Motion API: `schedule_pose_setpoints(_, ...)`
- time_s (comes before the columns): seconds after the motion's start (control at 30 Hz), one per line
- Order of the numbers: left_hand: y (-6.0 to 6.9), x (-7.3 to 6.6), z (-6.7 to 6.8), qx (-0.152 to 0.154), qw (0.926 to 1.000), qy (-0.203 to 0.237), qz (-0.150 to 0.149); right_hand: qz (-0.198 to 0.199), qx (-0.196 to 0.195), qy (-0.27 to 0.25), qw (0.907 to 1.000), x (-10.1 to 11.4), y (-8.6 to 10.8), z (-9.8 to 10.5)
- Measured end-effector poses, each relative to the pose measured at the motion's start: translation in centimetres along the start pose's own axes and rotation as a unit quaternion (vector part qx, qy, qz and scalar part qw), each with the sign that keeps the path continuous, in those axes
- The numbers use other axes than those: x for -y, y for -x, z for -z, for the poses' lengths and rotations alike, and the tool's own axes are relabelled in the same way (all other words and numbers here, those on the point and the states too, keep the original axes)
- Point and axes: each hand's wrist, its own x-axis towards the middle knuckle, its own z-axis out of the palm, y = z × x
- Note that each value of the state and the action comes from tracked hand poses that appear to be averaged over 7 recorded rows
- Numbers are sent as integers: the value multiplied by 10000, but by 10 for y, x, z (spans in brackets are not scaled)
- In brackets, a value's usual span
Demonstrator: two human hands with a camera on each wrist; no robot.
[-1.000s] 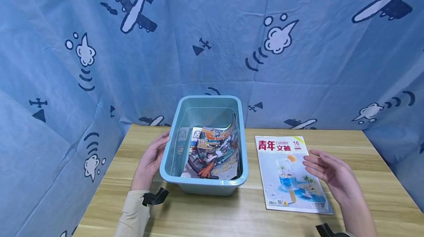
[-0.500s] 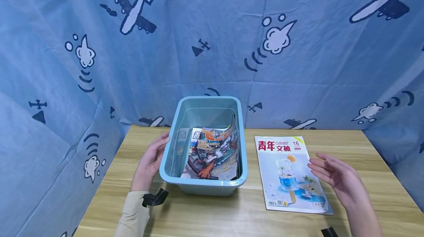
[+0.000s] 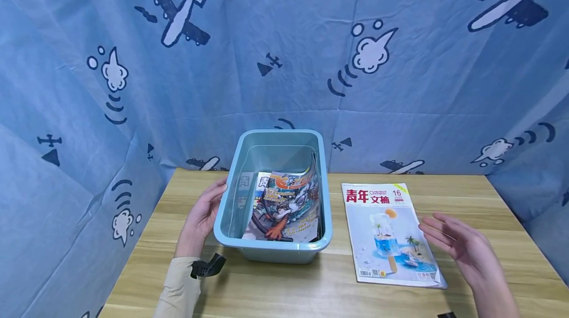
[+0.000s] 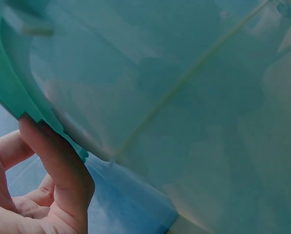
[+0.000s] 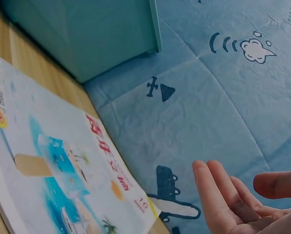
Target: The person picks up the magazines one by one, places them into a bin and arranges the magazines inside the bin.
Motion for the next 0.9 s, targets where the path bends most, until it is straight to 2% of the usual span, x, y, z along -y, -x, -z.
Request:
schedule_pose_setpoints(0.1,0,0,0,24,10000,-28,-12,-19,8,-80,10000,0,0,3)
schedule_pose_setpoints(0.37,0,0,1,185,9998,-35,-42,-175,-460,-106,9987,2,-2,10)
schedule_pose_setpoints(0.53,0,0,0,258,9996,-82,-62,-222,-522,-71,9984,3,-2,13)
schedule_pose_setpoints(0.67,0,0,1,228,9997,-94,-56,-197,-520,142,9984,3,-3,16)
schedule_pose_setpoints(0.9,0,0,1,66,9999,-137,-42,-231,-741,833,9935,5,-5,16)
